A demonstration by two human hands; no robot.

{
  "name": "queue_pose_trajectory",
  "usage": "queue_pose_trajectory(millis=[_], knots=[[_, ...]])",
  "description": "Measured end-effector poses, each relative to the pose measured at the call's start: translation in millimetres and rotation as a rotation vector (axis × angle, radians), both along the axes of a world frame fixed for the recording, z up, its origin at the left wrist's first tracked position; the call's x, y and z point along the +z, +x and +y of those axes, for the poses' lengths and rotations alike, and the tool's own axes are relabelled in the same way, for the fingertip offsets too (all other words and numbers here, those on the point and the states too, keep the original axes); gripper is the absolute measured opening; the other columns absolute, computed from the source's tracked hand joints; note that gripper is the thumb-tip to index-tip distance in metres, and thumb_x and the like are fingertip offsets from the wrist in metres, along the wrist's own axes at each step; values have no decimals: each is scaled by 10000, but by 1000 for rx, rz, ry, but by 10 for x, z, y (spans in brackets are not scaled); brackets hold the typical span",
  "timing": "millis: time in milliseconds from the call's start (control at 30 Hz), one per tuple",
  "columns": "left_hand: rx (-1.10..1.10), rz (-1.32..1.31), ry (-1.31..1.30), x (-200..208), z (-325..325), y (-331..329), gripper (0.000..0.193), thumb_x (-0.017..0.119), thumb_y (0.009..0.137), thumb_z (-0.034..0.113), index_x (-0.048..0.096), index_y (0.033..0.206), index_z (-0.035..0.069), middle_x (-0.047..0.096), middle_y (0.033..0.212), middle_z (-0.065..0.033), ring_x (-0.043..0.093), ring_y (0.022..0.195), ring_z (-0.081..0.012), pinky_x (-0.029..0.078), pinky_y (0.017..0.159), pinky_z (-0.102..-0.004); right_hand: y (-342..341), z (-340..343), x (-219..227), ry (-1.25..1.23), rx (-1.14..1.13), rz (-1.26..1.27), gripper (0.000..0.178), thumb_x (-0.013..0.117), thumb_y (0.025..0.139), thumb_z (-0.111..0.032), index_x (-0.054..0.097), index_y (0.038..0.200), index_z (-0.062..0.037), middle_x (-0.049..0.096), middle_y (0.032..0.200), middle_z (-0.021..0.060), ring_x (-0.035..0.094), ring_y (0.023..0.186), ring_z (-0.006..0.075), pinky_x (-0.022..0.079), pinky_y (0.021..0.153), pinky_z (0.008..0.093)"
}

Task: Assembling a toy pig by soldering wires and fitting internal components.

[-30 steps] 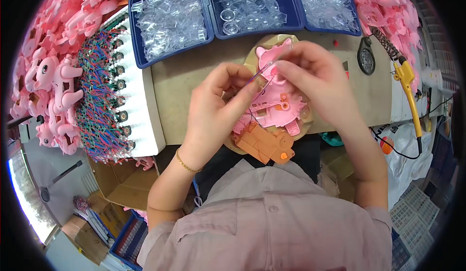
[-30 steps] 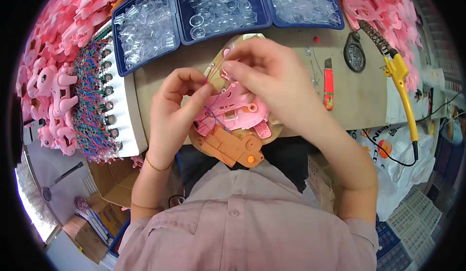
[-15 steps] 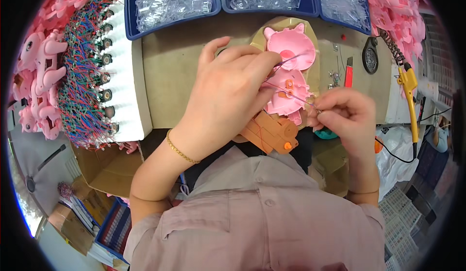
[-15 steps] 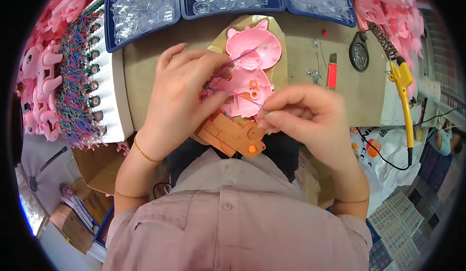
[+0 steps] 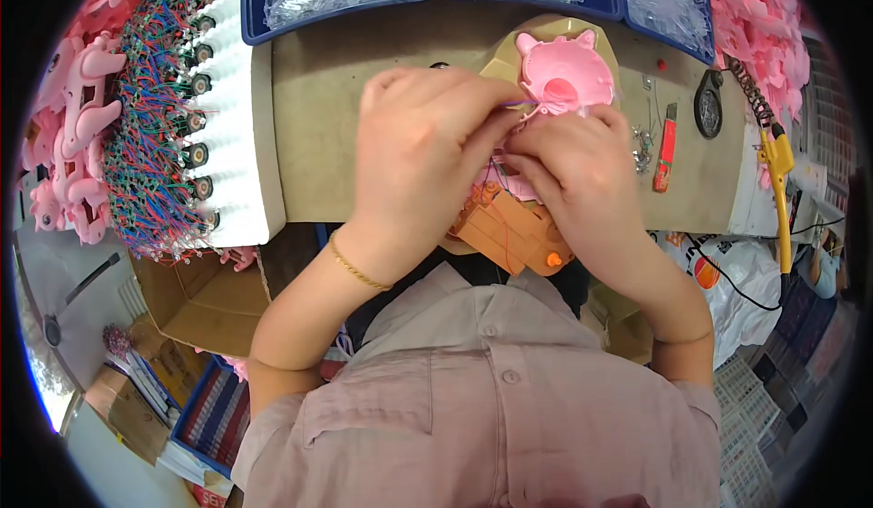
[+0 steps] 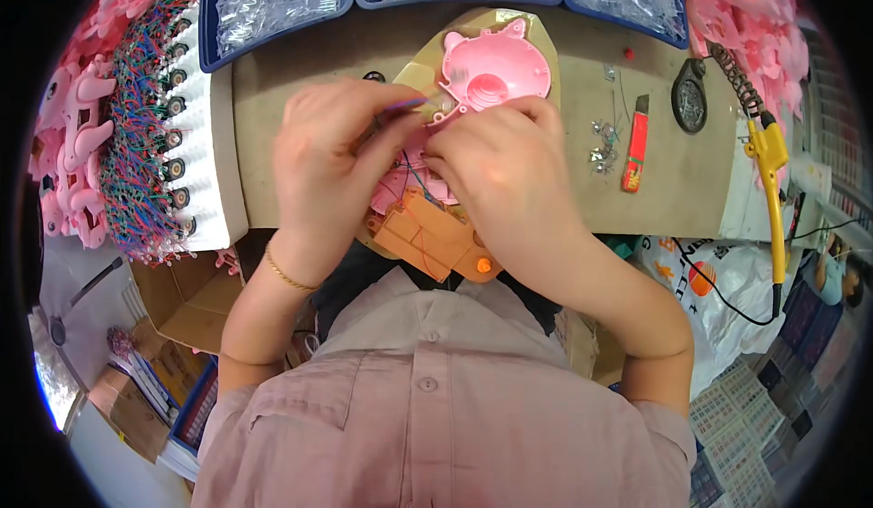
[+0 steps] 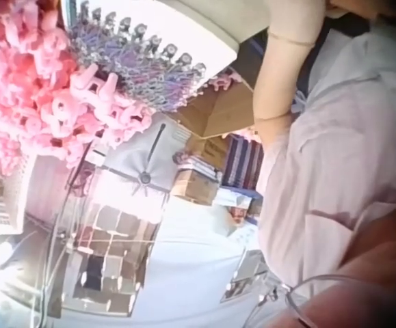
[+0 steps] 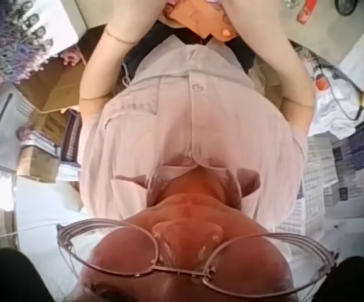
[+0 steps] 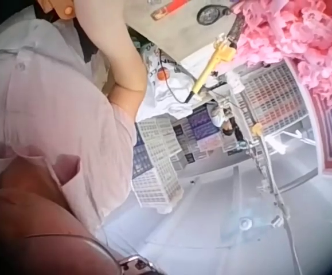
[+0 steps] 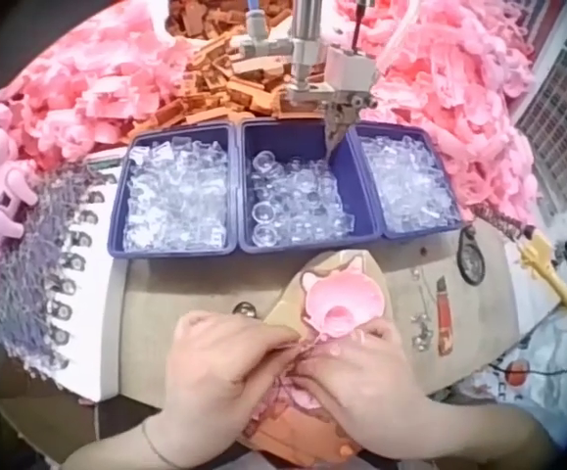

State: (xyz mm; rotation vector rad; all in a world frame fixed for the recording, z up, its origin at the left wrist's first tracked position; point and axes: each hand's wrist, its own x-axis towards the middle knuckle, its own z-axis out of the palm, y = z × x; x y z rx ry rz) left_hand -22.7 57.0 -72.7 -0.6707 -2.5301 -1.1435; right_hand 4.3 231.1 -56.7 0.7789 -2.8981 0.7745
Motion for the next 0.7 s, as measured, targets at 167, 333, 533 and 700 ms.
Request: queue_pose_trajectory(millis=[167,333,533,700], knots=[[-11,-70,107,-100,-3,38,130,722,746,112,677,862,75,642,779,-62,600,763,-235,432,759,-335,87,-11,-15,63,-21,45,104,609,803,-130,655,871,-67,618,883,15,548,909,202,342,896,381],[-33,-1,77,-133,4,21,121,715,753,103,678,864,73,641,775,-57,593,752,-238,432,744,-332,52,-36,19,118,-24,17,117,610,807,-127,663,892,-67,617,897,18,542,928,213,340,912,389],[-38,-76,102,-132,10,23,122,707,758,106,681,875,81,633,758,-57,584,736,-242,429,722,-328,13,56,5,-18,-44,-26,89,618,818,-115,656,876,-61,623,889,29,559,905,221,370,882,387],[-34,-128,80,-94,6,22,119,702,762,100,684,878,76,627,751,-57,565,703,-227,426,690,-320,-35,33,8,-1,8,-27,77,619,814,-115,653,853,-58,626,848,33,575,861,227,388,853,371]])
